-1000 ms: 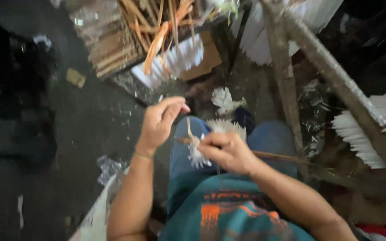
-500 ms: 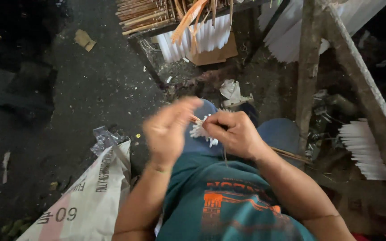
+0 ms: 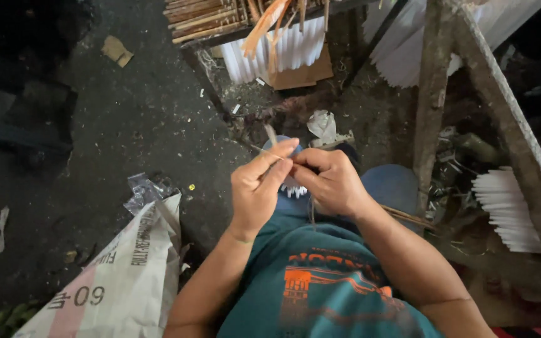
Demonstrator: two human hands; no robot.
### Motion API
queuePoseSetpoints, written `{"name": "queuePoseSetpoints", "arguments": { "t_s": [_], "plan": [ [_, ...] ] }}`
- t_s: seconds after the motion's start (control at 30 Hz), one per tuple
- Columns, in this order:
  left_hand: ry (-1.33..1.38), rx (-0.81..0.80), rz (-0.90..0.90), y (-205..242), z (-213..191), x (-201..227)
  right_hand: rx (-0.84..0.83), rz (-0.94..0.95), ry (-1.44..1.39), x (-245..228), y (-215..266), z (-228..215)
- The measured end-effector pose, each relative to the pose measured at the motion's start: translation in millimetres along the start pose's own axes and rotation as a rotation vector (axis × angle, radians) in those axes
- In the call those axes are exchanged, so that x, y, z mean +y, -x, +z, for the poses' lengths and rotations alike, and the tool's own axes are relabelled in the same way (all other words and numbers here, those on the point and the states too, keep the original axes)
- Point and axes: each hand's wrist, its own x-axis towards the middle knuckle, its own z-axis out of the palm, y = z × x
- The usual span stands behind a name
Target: Trimming and separating candle wicks from wooden support sticks in a production environment.
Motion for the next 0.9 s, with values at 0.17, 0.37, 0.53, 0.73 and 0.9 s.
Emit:
{"name": "queuePoseSetpoints", "arguments": {
  "t_s": [0.17,0.37,0.53,0.73,0.9],
  "plan": [
    [0.016,0.032,-0.023,-11,10,16,-0.099,-0.193,0.124,-16,1,-11],
    [0.134,0.057,-0.107,-11,11,19,-0.132,-0.546,0.229,-88,3,-40],
    [0.045,0.025,-0.104,-9,5,22,0.124,-0.558,0.058,-69,-9,-48],
    [0.075,-0.024,-0.102,-8,2,21,0.253,-0.266,-0.298,-56,-13,-46],
    [0.093,-0.053,-0.036,-10,0,22,0.191,-0.327,-0.384,-66,-11,-43]
  ]
}}
